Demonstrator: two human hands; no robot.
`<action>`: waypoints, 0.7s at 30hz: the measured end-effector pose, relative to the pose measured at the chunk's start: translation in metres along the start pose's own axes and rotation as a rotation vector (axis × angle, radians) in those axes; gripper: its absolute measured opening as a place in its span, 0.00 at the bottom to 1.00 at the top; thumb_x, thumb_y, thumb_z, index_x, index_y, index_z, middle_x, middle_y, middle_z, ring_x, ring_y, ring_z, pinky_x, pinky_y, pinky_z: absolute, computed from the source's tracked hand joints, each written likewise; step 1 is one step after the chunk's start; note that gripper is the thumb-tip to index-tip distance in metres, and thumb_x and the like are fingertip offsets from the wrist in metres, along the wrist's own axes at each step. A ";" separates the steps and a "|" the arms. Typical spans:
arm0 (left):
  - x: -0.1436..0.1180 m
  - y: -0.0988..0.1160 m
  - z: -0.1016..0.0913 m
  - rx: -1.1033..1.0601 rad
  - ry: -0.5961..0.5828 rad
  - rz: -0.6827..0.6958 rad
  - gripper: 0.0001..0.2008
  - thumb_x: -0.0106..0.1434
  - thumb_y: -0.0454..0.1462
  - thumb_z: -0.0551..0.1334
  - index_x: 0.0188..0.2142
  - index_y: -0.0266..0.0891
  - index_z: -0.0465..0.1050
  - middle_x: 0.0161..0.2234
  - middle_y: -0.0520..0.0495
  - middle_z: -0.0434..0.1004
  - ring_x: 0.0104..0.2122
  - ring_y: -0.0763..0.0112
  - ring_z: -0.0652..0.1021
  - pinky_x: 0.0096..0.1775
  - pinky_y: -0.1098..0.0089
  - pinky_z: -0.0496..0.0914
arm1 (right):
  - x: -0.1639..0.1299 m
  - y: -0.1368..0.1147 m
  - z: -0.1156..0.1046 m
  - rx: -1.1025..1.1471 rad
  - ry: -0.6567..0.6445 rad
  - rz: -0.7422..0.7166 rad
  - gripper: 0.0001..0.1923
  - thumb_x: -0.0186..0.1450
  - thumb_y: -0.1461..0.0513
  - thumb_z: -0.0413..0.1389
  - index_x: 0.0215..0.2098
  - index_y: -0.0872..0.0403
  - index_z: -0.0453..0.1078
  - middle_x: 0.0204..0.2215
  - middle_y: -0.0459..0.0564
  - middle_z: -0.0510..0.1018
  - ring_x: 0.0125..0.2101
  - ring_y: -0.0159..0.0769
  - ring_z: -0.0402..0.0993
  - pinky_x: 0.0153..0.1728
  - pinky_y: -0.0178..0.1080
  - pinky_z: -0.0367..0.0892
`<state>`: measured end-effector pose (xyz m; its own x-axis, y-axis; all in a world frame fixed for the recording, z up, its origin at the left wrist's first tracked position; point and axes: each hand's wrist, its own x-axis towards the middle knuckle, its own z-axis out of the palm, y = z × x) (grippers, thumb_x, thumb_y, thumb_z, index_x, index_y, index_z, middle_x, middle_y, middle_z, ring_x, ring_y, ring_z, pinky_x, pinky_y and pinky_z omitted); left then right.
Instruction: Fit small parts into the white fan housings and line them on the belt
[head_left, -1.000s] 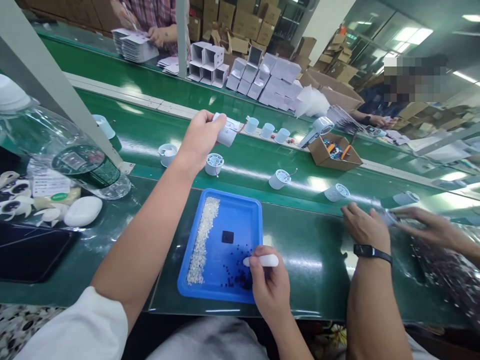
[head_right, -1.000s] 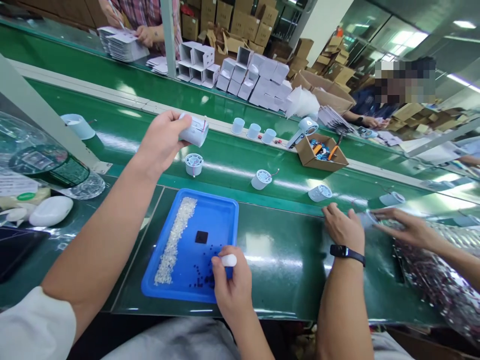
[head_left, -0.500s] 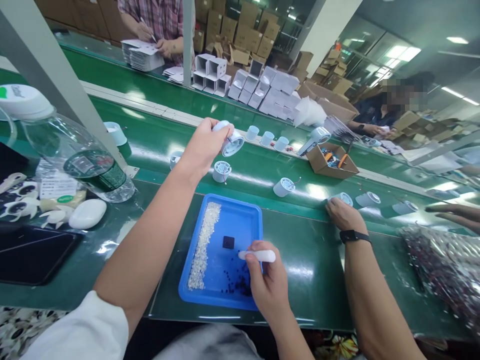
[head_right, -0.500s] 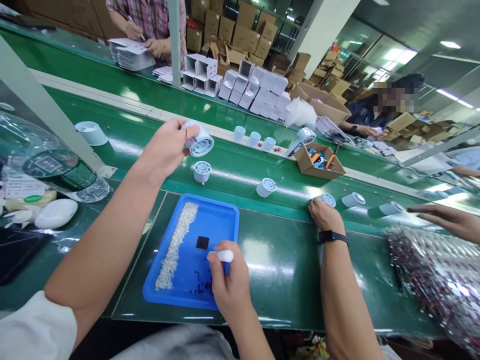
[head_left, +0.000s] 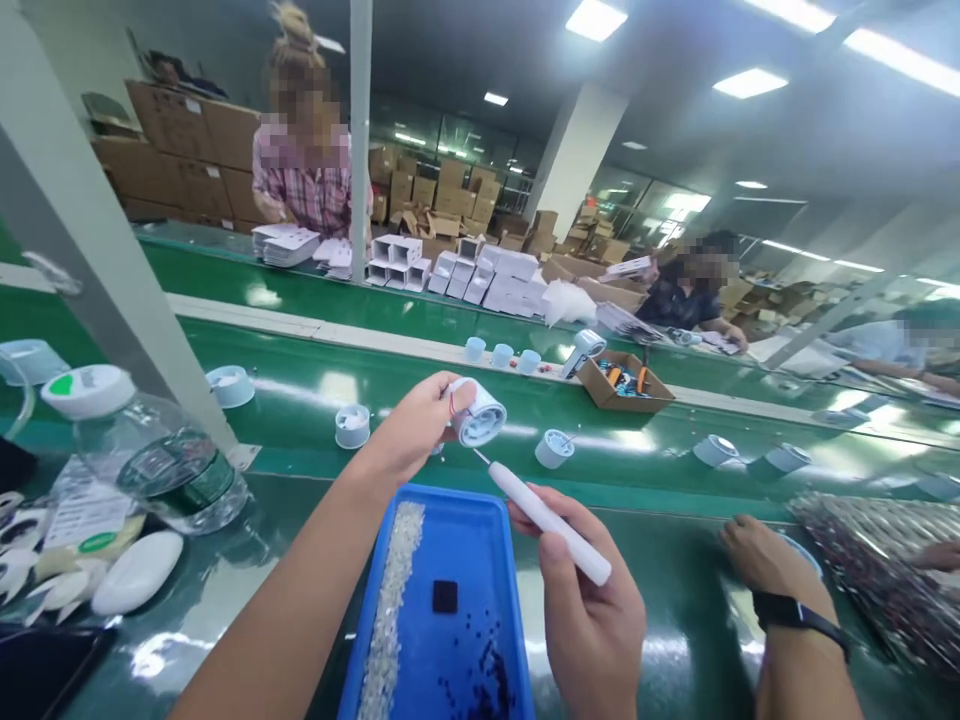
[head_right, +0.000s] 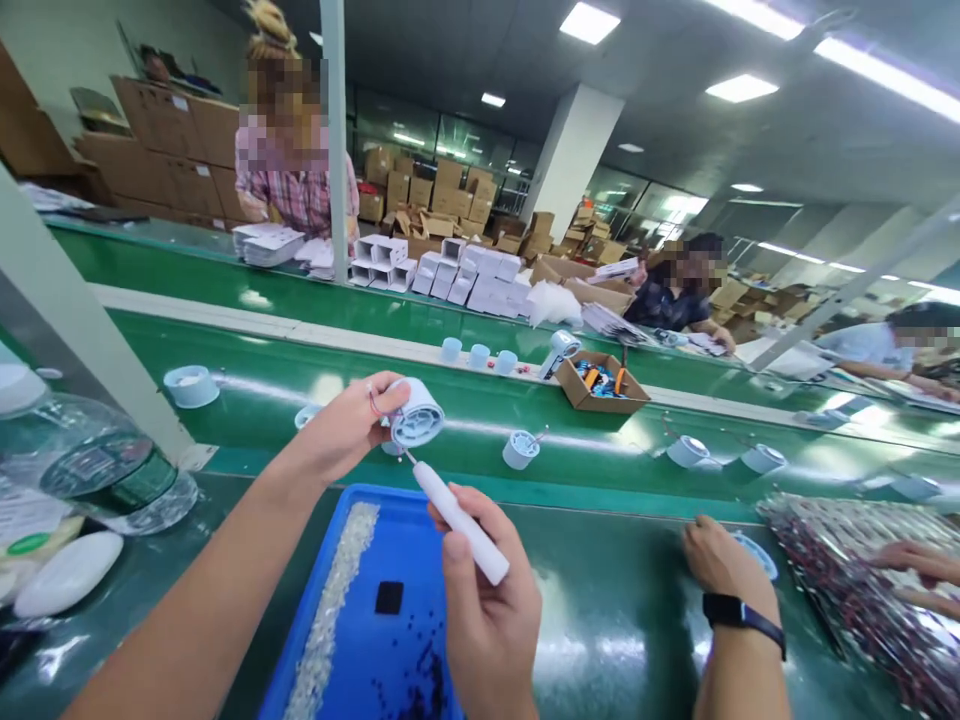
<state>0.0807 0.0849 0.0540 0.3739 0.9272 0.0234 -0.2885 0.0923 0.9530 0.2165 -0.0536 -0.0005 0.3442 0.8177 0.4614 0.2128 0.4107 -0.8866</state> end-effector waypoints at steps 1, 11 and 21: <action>-0.002 0.001 0.002 0.029 -0.012 0.002 0.16 0.57 0.48 0.64 0.30 0.38 0.65 0.25 0.55 0.64 0.23 0.78 0.66 0.27 0.74 0.65 | 0.004 -0.003 0.001 0.014 0.012 0.006 0.11 0.68 0.58 0.55 0.48 0.50 0.71 0.40 0.52 0.78 0.39 0.42 0.77 0.38 0.39 0.76; -0.012 0.006 0.008 0.188 0.003 0.003 0.15 0.61 0.49 0.60 0.33 0.40 0.62 0.29 0.55 0.66 0.28 0.78 0.67 0.31 0.74 0.64 | 0.011 -0.003 0.010 0.077 0.109 0.039 0.11 0.69 0.57 0.55 0.47 0.50 0.70 0.40 0.50 0.79 0.40 0.37 0.77 0.41 0.33 0.75; -0.018 0.002 0.022 0.208 0.025 0.057 0.14 0.59 0.45 0.63 0.32 0.41 0.62 0.27 0.56 0.64 0.26 0.78 0.65 0.28 0.74 0.60 | 0.014 0.006 0.011 0.037 0.127 0.094 0.14 0.65 0.54 0.59 0.46 0.51 0.73 0.34 0.50 0.79 0.32 0.37 0.76 0.31 0.32 0.74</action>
<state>0.0933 0.0607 0.0623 0.3399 0.9376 0.0737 -0.1192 -0.0348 0.9923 0.2126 -0.0359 0.0004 0.4740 0.7969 0.3746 0.1413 0.3510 -0.9256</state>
